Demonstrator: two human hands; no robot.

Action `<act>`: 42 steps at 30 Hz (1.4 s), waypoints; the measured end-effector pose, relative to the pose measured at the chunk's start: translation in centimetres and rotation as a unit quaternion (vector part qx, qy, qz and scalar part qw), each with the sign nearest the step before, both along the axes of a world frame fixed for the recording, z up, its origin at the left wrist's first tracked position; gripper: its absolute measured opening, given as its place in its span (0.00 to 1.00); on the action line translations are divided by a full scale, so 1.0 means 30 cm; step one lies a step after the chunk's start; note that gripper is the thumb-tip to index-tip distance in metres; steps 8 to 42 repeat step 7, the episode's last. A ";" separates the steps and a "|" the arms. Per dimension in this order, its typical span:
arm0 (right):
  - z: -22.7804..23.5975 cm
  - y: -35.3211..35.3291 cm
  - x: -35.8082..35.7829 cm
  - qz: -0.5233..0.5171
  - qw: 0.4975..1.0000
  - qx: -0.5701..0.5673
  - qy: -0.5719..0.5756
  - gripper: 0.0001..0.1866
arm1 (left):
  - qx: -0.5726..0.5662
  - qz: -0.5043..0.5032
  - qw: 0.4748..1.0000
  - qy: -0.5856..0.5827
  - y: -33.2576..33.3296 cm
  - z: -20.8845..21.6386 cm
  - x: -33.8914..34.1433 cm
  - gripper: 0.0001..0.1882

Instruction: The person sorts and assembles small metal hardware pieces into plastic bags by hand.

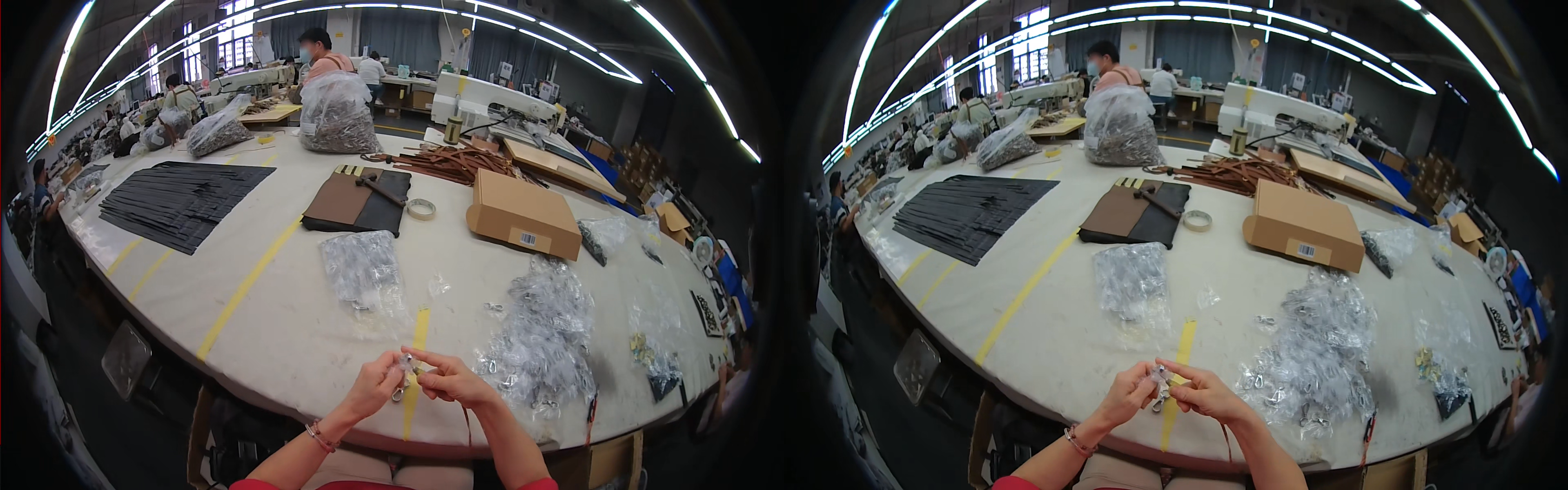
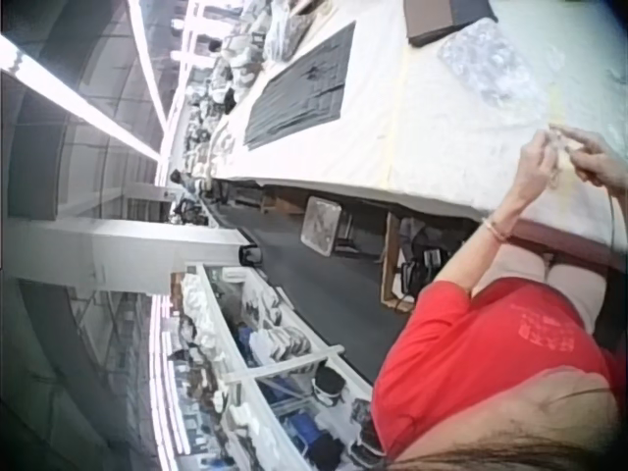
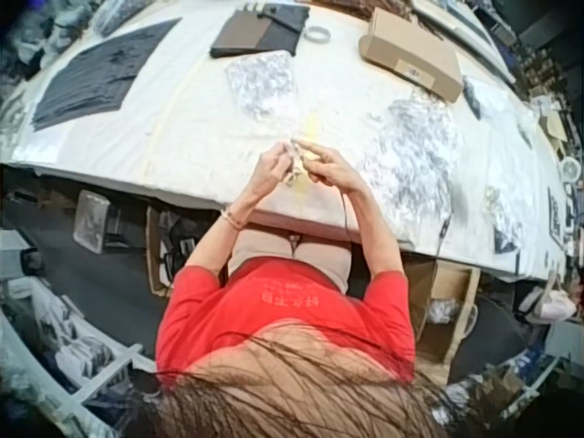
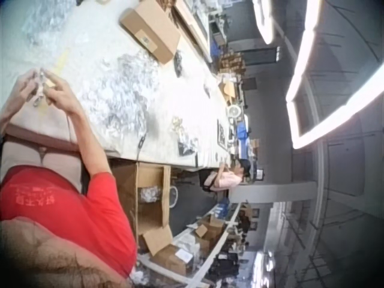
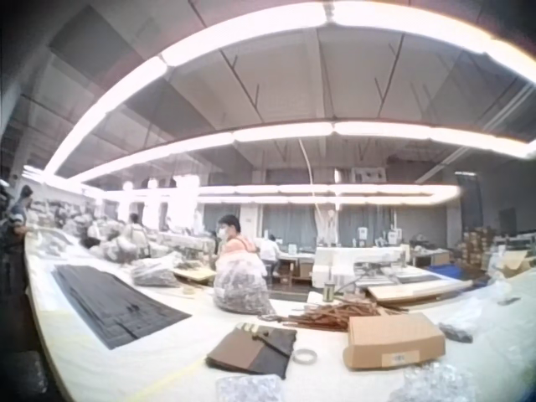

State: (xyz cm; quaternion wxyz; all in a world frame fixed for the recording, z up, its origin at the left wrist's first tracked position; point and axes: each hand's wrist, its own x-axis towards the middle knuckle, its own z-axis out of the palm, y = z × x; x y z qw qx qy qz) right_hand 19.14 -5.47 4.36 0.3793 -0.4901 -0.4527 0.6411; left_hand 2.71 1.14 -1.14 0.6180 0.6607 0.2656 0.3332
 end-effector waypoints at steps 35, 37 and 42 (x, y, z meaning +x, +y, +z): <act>-0.053 0.019 -0.016 -0.058 0.994 0.056 -0.069 0.23 | -0.043 -0.008 0.999 0.016 -0.001 0.021 -0.003 0.09; -0.053 0.019 -0.016 -0.058 0.994 0.056 -0.069 0.23 | -0.043 -0.008 0.999 0.016 -0.001 0.021 -0.003 0.09; -0.053 0.019 -0.016 -0.058 0.994 0.056 -0.069 0.23 | -0.043 -0.008 0.999 0.016 -0.001 0.021 -0.003 0.09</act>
